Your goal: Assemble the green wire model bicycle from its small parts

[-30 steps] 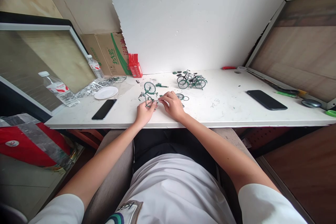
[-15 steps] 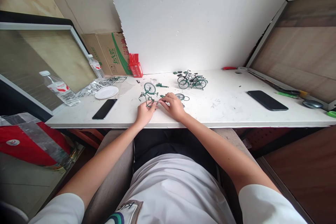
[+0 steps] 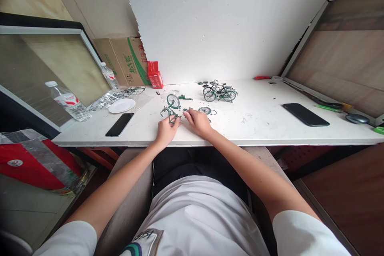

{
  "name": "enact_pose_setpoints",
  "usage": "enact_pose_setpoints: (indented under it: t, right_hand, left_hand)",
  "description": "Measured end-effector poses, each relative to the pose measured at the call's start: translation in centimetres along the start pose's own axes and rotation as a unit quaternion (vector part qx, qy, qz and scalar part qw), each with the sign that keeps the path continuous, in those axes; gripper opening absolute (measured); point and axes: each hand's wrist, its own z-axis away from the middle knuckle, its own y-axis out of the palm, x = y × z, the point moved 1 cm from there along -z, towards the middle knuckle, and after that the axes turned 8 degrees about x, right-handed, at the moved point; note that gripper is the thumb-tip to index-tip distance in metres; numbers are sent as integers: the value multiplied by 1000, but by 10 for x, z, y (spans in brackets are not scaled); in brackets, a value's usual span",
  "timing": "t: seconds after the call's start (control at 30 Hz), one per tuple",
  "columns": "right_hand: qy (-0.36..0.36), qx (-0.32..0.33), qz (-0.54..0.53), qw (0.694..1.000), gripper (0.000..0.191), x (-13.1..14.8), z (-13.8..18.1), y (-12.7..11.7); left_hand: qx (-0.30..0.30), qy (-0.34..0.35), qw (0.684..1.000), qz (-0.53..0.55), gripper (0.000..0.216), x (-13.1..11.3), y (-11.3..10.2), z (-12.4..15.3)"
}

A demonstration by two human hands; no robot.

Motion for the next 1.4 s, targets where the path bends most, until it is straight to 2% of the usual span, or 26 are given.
enact_pose_setpoints:
  t: [0.13, 0.4, 0.7, 0.87, 0.97, 1.1, 1.27, 1.4]
  right_hand:
    - [8, 18, 2, 1000, 32, 5, 3, -1]
    - [-45, 26, -38, 998, 21, 0, 3, 2]
    - [-57, 11, 11, 998, 38, -4, -1, 5]
    - [-26, 38, 30, 998, 43, 0, 0, 2]
    - [-10, 37, 3, 999, 34, 2, 2, 1]
    - [-24, 33, -50, 998, 27, -3, 2, 2]
    - [-39, 21, -97, 994, 31, -9, -1, 4]
    - [-28, 14, -90, 995, 38, -10, -2, 4]
  left_hand:
    - [-14, -8, 1000, 0, 20, 1, 1, -1]
    - [-17, -14, 1000, -4, 17, 1, 0, -2]
    - [-7, -4, 1000, -7, 20, 0, -1, -1]
    - [-8, -12, 1000, 18, 23, -1, -1, -1]
    - [-14, -17, 999, 29, 22, 1, 1, -2]
    - [-19, -8, 1000, 19, 20, 0, 1, -2]
    - [-13, 6, 1000, -17, 18, -5, -1, 1]
    - [-6, 8, 1000, -28, 19, -7, -1, 2]
